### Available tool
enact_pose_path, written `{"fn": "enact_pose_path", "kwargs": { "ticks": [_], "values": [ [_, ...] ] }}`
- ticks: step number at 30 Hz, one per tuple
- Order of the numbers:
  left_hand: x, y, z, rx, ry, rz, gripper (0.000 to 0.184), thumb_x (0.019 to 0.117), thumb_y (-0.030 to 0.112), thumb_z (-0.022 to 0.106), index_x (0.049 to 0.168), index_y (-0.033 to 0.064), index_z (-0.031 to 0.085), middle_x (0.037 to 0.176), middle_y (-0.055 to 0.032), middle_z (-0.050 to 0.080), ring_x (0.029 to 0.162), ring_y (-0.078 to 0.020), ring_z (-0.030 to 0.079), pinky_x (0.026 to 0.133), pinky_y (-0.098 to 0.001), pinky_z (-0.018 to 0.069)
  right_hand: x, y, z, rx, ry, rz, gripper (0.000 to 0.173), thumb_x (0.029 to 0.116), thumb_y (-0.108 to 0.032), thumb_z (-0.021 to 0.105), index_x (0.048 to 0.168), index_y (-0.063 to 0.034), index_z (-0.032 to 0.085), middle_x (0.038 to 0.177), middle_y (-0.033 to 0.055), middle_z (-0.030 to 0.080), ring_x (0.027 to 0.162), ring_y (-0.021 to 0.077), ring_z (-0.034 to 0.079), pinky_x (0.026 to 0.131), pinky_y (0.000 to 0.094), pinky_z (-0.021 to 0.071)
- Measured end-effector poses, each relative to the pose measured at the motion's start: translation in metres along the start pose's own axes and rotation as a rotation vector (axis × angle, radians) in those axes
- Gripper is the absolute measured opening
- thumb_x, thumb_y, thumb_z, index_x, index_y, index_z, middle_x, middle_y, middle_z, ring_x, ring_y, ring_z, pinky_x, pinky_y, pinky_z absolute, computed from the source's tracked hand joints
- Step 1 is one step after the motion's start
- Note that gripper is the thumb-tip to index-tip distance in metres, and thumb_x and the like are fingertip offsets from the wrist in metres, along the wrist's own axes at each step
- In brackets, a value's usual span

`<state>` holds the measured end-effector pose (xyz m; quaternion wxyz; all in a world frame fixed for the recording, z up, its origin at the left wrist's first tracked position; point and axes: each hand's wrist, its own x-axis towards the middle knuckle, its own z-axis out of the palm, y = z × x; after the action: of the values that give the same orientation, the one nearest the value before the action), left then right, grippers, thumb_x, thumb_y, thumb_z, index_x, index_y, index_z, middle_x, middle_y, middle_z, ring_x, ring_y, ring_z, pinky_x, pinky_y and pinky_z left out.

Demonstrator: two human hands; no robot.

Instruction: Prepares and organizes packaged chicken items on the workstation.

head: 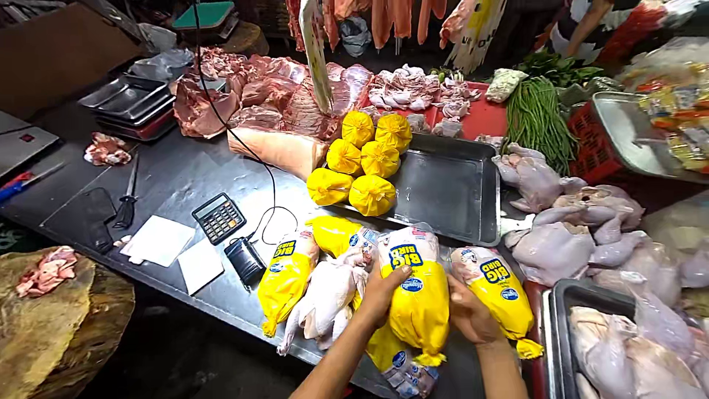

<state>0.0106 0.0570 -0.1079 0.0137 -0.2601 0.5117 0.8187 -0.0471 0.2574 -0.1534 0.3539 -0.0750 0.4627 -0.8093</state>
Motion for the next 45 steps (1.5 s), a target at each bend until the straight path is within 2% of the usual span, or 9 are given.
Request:
{"fn": "enact_pose_path", "kwargs": {
  "ticks": [3, 6, 12, 17, 20, 24, 30, 35, 45],
  "values": [
    [0.034, 0.018, 0.008, 0.26, -0.047, 0.067, 0.098, 0.0793, 0.029, 0.085, 0.157, 0.0061, 0.029, 0.13, -0.0141, 0.065, 0.113, -0.0195, 0.068, 0.098, -0.0406, 0.0591, 0.031, -0.014, 0.018, -0.236, 0.215, 0.001, 0.119, 0.0736, -0.057, 0.084, 0.162, -0.012, 0.019, 0.148, 0.0103, 0.054, 0.126, 0.0199, 0.062, 0.102, 0.0416, 0.057],
    [0.078, 0.051, 0.024, 0.365, -0.158, 0.038, 0.091, 0.0905, 0.038, 0.076, 0.157, 0.0024, 0.024, 0.131, -0.0195, 0.063, 0.115, -0.023, 0.067, 0.1, -0.0438, 0.0569, 0.073, -0.03, 0.023, -0.398, 0.385, -0.045, 0.122, 0.0769, -0.052, 0.076, 0.166, -0.0143, 0.002, 0.16, 0.0148, 0.038, 0.133, 0.0203, 0.055, 0.102, 0.0423, 0.0549],
    [0.134, 0.082, 0.024, 0.728, -0.183, 0.028, 0.093, 0.0979, 0.045, 0.066, 0.165, 0.0073, 0.014, 0.151, -0.0262, 0.048, 0.136, -0.0354, 0.054, 0.113, -0.0551, 0.0446, 0.181, -0.076, 0.008, -0.772, 0.393, 0.201, 0.072, 0.1024, -0.055, 0.049, 0.157, -0.0102, 0.037, 0.143, 0.0203, 0.057, 0.125, 0.0311, 0.061, 0.101, 0.0536, 0.0525],
    [0.139, 0.081, 0.011, 0.94, -0.178, 0.101, 0.077, 0.1028, 0.039, 0.061, 0.164, 0.0128, 0.022, 0.147, -0.0253, 0.053, 0.125, -0.0381, 0.061, 0.101, -0.0572, 0.0512, 0.228, -0.102, -0.002, -1.012, 0.398, 0.641, 0.091, 0.0951, -0.081, 0.034, 0.139, -0.0046, 0.058, 0.131, 0.0267, 0.06, 0.11, 0.0396, 0.063, 0.088, 0.0553, 0.052],
    [0.09, 0.084, -0.004, 0.97, -0.198, 0.205, 0.065, 0.1022, 0.033, 0.063, 0.156, 0.0047, 0.04, 0.149, -0.0231, 0.051, 0.131, -0.0349, 0.057, 0.108, -0.0544, 0.0478, 0.197, -0.094, -0.006, -0.892, 0.482, 0.504, 0.086, 0.0977, -0.077, 0.036, 0.146, -0.0071, 0.05, 0.13, 0.0273, 0.06, 0.101, 0.0386, 0.067, 0.081, 0.0525, 0.0567],
    [0.014, 0.082, -0.062, 0.82, 0.037, 0.191, 0.036, 0.1014, 0.026, 0.062, 0.13, 0.0042, 0.066, 0.123, -0.0138, 0.07, 0.105, -0.0216, 0.07, 0.094, -0.0431, 0.057, 0.11, -0.062, 0.021, -0.73, 0.609, 0.112, 0.047, 0.1092, -0.032, 0.045, 0.145, -0.0019, 0.049, 0.124, 0.0233, 0.06, 0.089, 0.0305, 0.068, 0.071, 0.0463, 0.0593],
    [0.078, 0.08, -0.143, 1.14, 0.508, 0.015, 0.062, 0.1033, 0.044, 0.054, 0.15, 0.0037, 0.047, 0.143, -0.0314, 0.052, 0.128, -0.0486, 0.055, 0.104, -0.0675, 0.044, 0.137, 0.042, 0.063, -0.622, 0.208, 0.452, 0.069, 0.1081, -0.045, 0.047, 0.165, -0.0201, 0.017, 0.148, 0.0253, 0.051, 0.121, 0.044, 0.062, 0.091, 0.0628, 0.0545],
    [0.135, 0.086, -0.149, 1.413, 0.374, -0.17, 0.067, 0.1083, 0.055, 0.025, 0.143, 0.009, 0.058, 0.145, -0.0269, 0.055, 0.135, -0.0464, 0.052, 0.106, -0.0707, 0.0398, 0.17, 0.052, 0.076, -0.714, 0.163, 0.305, 0.063, 0.0992, -0.044, 0.064, 0.15, -0.0118, 0.047, 0.137, 0.0238, 0.06, 0.118, 0.0396, 0.064, 0.093, 0.0634, 0.0537],
    [0.019, 0.096, -0.107, 0.869, 0.484, 0.538, 0.036, 0.0879, 0.022, 0.065, 0.117, 0.0009, 0.066, 0.118, -0.0166, 0.06, 0.1, -0.023, 0.061, 0.082, -0.0407, 0.0533, 0.091, 0.019, 0.094, -0.623, 0.294, -0.345, 0.054, 0.0774, -0.013, 0.076, 0.129, -0.0023, 0.065, 0.128, 0.0144, 0.064, 0.116, 0.0198, 0.063, 0.096, 0.0366, 0.0555]
  ]
}}
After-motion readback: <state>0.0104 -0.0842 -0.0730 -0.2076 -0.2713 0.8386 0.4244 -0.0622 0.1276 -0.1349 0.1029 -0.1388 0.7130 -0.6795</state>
